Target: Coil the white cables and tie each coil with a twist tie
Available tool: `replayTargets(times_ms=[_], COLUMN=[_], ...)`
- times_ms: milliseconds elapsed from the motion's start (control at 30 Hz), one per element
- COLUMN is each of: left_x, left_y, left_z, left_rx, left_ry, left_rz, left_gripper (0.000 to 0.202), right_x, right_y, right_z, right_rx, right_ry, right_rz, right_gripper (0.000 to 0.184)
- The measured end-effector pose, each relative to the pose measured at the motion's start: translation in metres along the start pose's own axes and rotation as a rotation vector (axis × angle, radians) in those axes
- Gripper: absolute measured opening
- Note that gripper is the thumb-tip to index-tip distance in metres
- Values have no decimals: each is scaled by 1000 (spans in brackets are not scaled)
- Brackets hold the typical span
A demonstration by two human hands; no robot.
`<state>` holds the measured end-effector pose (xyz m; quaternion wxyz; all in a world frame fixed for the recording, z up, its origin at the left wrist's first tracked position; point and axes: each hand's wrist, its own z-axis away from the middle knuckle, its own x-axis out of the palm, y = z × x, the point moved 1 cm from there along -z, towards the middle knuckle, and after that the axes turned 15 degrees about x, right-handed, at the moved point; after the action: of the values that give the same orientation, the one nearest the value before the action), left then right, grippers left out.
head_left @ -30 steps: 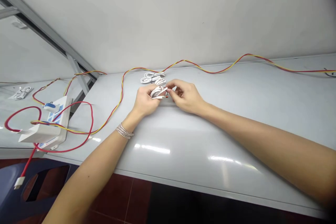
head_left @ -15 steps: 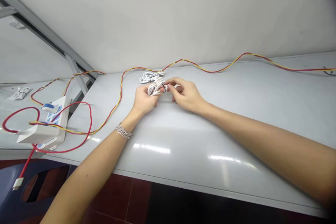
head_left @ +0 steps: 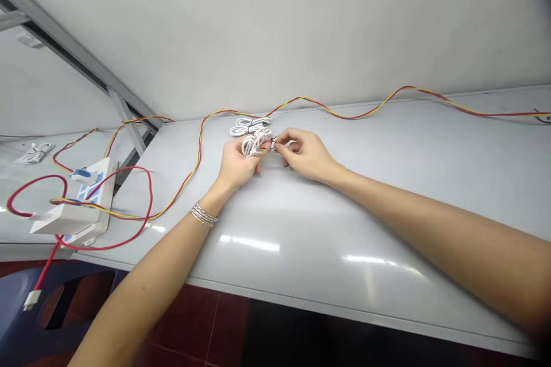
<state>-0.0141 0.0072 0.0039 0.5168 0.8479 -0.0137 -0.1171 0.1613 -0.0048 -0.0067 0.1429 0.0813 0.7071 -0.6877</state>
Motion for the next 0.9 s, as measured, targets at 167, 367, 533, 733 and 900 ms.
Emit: replayTargets(times_ms=[167,367,533,733,900], left_x=[0,1,1,2,1], left_y=[-1,-2,-1,1,0], left_z=[1,1,0,1,0], left_rx=[-2,-26,-18,-33,-39], left_ry=[-71,-53,-47,-47,-29], left_rz=[38,35,65,52,43], left_gripper=[31,39,36,37,34], right_x=[1,1,1,2,2], right_y=[2,3,3,3,4], right_z=[-3,-4,-4,-4,-2], right_rx=[44,37,71,84,20], right_ry=[-44,-64,-35,-22,-16], right_rz=[-55,-86,-94,-89,-108], right_gripper=[11,10,12,9,11])
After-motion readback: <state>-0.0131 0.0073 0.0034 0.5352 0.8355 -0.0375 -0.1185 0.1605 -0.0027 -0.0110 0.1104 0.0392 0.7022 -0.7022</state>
